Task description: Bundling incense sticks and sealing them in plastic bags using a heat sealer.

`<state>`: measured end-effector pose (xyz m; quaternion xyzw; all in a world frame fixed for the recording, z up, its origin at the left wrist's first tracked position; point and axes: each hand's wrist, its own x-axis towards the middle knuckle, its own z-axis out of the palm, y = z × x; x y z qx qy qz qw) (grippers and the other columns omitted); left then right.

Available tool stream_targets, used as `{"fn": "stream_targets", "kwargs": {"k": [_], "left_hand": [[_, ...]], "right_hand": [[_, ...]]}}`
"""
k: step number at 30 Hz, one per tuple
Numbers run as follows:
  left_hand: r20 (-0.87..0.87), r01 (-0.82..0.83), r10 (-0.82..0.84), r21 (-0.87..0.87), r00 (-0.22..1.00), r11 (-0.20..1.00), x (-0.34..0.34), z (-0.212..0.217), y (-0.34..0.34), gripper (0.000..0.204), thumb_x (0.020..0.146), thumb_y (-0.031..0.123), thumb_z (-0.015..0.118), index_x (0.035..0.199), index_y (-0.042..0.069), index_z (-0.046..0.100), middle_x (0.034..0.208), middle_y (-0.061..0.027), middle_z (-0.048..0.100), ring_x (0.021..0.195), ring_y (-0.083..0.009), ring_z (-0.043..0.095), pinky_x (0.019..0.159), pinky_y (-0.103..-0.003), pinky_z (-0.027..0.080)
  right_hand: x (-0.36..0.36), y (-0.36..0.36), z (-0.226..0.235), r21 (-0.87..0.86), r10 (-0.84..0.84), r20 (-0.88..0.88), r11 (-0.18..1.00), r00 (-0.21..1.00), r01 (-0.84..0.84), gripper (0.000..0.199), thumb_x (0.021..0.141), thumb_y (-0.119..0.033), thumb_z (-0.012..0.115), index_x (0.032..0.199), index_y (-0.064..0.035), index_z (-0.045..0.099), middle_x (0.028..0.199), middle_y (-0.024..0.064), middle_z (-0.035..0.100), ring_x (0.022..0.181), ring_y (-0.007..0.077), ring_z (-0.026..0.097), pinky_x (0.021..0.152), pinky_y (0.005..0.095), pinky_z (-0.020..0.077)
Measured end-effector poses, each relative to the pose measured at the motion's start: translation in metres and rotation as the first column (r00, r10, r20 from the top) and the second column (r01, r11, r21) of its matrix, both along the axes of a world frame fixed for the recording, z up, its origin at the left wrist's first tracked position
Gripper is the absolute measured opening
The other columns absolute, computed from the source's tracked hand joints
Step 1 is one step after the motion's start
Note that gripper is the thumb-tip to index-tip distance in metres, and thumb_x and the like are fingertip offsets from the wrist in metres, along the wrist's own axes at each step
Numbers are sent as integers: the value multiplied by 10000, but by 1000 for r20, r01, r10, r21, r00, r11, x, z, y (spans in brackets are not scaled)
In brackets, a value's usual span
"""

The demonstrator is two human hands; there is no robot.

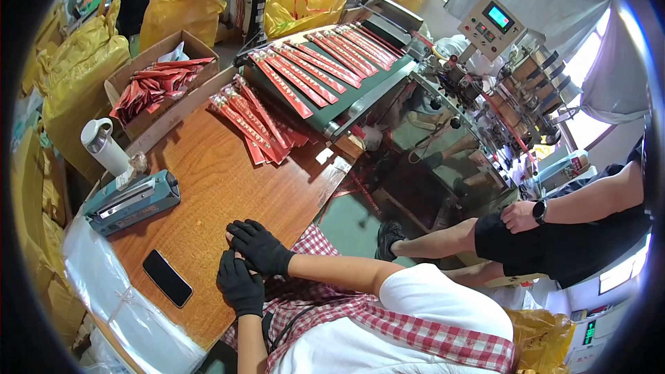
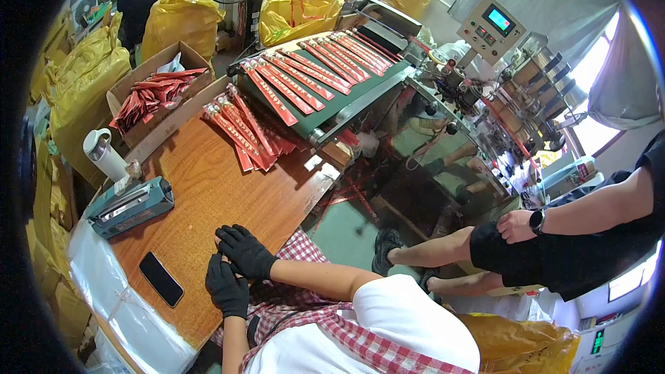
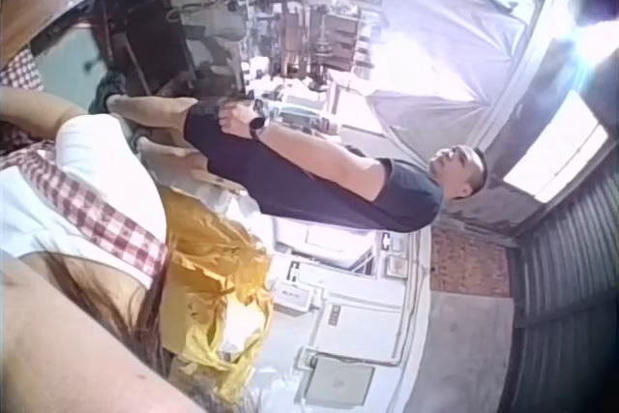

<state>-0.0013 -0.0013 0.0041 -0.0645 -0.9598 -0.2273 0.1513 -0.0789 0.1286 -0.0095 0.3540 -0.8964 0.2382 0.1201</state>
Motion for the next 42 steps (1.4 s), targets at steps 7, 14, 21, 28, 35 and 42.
{"fn": "stream_targets", "kwargs": {"k": [7, 14, 21, 28, 35, 42], "left_hand": [[-30, 1, -1, 11, 1000, 1000, 0, -3, 0, 573, 715, 121, 596, 1271, 7, 517, 1276, -219, 536, 1226, -388, 496, 999, -499, 419], [144, -6, -67, 459, 987, 888, -2, 22, 21, 439, 831, 163, 589, 1244, 16, 567, 1188, -164, 601, 1142, -326, 563, 994, -370, 450], [-29, 41, -42, -16, 999, 999, 13, 31, 2, 474, 818, 247, 611, 1239, 33, 573, 1273, -228, 580, 1168, -383, 563, 1014, -469, 449], [-39, 43, -45, -56, 998, 998, 27, 22, -12, 580, 816, 315, 660, 1287, -2, 540, 1263, -229, 579, 1181, -367, 550, 1034, -424, 430], [360, 304, -317, 93, 877, 948, 17, 6, 47, 636, 846, 386, 653, 1330, 1, 505, 1296, -192, 565, 1207, -321, 534, 1028, -402, 440], [695, 697, -526, 51, 489, 715, 32, -95, 10, 647, 925, 466, 558, 1381, 18, 463, 1353, -150, 544, 1218, -262, 529, 1023, -387, 455]], "right_hand": [[0, -1, 2, 8, 1, 24, 1000, 1000, -1, 595, 841, -313, 601, 1316, 28, 489, 1394, 223, 470, 1315, 383, 425, 1113, 504, 310], [2, 5, -35, -364, 20, 471, 915, 882, 174, 830, 724, -485, 666, 1337, 39, 467, 1430, 281, 392, 1359, 440, 340, 1146, 535, 223], [5, 1, -9, 74, 9, 62, 997, 998, -14, 627, 757, -327, 626, 1242, 52, 510, 1409, 273, 422, 1341, 425, 381, 1123, 541, 265], [1, -11, -19, 12, 123, 30, 992, 992, -123, 909, 693, -380, 601, 1366, 159, 316, 1439, 357, 335, 1380, 480, 311, 1125, 610, 213], [-9, -20, -17, 79, 217, 10, 973, 976, -217, 1011, 678, -454, 645, 1386, 170, 283, 1459, 368, 306, 1393, 505, 273, 1147, 626, 158], [-33, -69, 16, 34, 390, 48, 919, 919, -392, 936, 657, -473, 722, 1321, 102, 399, 1414, 288, 404, 1364, 440, 350, 1134, 590, 225]]}}
